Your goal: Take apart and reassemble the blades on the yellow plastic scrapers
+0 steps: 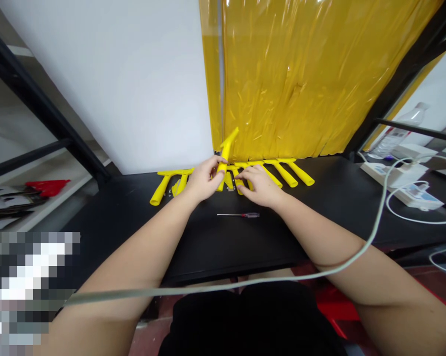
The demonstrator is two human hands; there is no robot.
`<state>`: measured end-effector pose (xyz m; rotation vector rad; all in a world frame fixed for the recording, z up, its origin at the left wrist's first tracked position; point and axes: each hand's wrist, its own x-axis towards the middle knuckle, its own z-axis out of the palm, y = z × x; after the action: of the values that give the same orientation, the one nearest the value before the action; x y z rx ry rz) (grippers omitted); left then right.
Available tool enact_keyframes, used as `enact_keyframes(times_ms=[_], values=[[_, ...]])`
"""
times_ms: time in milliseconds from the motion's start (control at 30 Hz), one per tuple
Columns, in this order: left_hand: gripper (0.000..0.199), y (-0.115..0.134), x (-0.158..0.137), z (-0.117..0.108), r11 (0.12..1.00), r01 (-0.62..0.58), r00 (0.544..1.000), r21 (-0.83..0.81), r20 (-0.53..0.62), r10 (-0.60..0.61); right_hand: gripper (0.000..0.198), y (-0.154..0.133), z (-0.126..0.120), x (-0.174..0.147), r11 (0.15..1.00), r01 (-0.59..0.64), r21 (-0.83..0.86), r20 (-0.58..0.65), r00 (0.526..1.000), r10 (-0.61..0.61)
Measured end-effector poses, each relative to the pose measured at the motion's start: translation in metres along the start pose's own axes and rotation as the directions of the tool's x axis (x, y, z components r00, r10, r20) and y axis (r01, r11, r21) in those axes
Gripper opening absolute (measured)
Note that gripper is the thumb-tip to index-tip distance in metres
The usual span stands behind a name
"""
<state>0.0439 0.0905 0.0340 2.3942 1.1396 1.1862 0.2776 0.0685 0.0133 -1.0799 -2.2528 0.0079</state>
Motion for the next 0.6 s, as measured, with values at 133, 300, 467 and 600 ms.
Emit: enact_keyframes(times_ms=[133, 300, 467, 600], values=[[0.028, -0.016, 0.001, -0.006, 0.994, 0.107, 0.989, -0.006, -0.103, -0.107, 0.038, -0.010, 0.010, 0.003, 0.974, 0.092, -0.209, 0.150, 0.987, -0.061], [0.029, -0.029, 0.001, -0.007, 0.990, 0.130, 0.988, 0.052, -0.093, -0.125, 0.048, -0.017, 0.023, 0.004, 0.946, 0.103, -0.308, 0.240, 0.970, -0.027], [0.030, -0.028, 0.001, -0.006, 0.988, 0.133, 0.989, 0.076, -0.079, -0.127, 0.049, -0.017, 0.024, 0.002, 0.960, 0.100, -0.262, 0.314, 0.949, -0.013], [0.030, -0.026, 0.001, -0.006, 0.989, 0.113, 0.992, 0.099, -0.072, -0.106, 0.044, -0.016, 0.022, 0.003, 0.971, 0.104, -0.215, 0.342, 0.939, -0.024]])
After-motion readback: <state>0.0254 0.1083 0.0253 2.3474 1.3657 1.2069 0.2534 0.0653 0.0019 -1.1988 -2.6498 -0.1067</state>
